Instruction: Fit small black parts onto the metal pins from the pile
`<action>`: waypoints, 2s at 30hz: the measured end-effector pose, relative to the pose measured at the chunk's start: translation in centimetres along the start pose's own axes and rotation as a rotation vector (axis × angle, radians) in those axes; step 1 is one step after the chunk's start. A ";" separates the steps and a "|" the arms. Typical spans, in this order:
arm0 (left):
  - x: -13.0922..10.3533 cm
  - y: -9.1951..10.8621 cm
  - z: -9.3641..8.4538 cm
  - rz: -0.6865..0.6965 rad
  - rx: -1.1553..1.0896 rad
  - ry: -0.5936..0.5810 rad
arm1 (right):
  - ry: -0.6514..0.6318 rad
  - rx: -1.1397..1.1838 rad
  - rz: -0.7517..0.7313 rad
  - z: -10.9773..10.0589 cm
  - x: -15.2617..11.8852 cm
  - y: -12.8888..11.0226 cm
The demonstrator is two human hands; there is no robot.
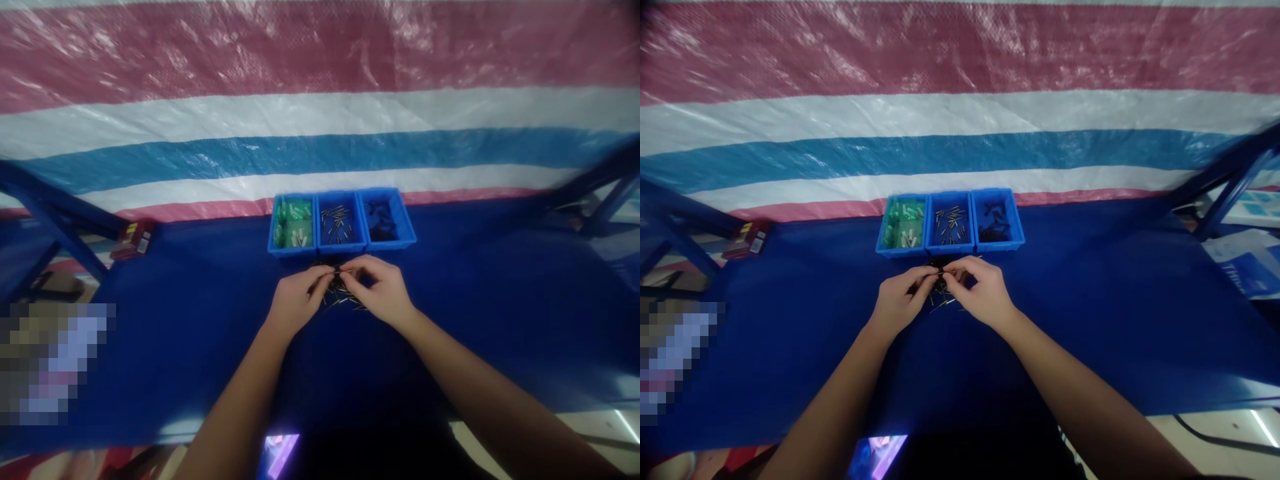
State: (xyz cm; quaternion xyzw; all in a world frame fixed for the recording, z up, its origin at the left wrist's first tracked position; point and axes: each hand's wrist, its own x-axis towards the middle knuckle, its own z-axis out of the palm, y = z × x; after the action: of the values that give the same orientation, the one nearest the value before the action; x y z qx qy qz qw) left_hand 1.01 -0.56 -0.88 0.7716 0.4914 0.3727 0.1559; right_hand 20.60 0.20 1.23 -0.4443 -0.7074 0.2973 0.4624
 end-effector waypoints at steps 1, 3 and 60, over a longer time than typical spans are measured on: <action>0.0 0.0 0.0 0.013 -0.009 0.006 | -0.002 0.005 0.002 0.0 0.0 0.0; 0.0 -0.1 0.1 0.021 -0.027 0.020 | 0.000 0.010 0.002 0.0 0.0 0.0; 0.3 0.4 -0.5 -0.077 -0.120 -0.059 | -0.022 0.004 0.026 0.2 0.0 -0.3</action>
State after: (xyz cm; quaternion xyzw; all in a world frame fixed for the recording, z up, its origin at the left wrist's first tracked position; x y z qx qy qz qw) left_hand 0.97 -0.59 -0.19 0.7520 0.4926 0.3723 0.2306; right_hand 20.35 0.05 1.35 -0.4491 -0.7060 0.3098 0.4516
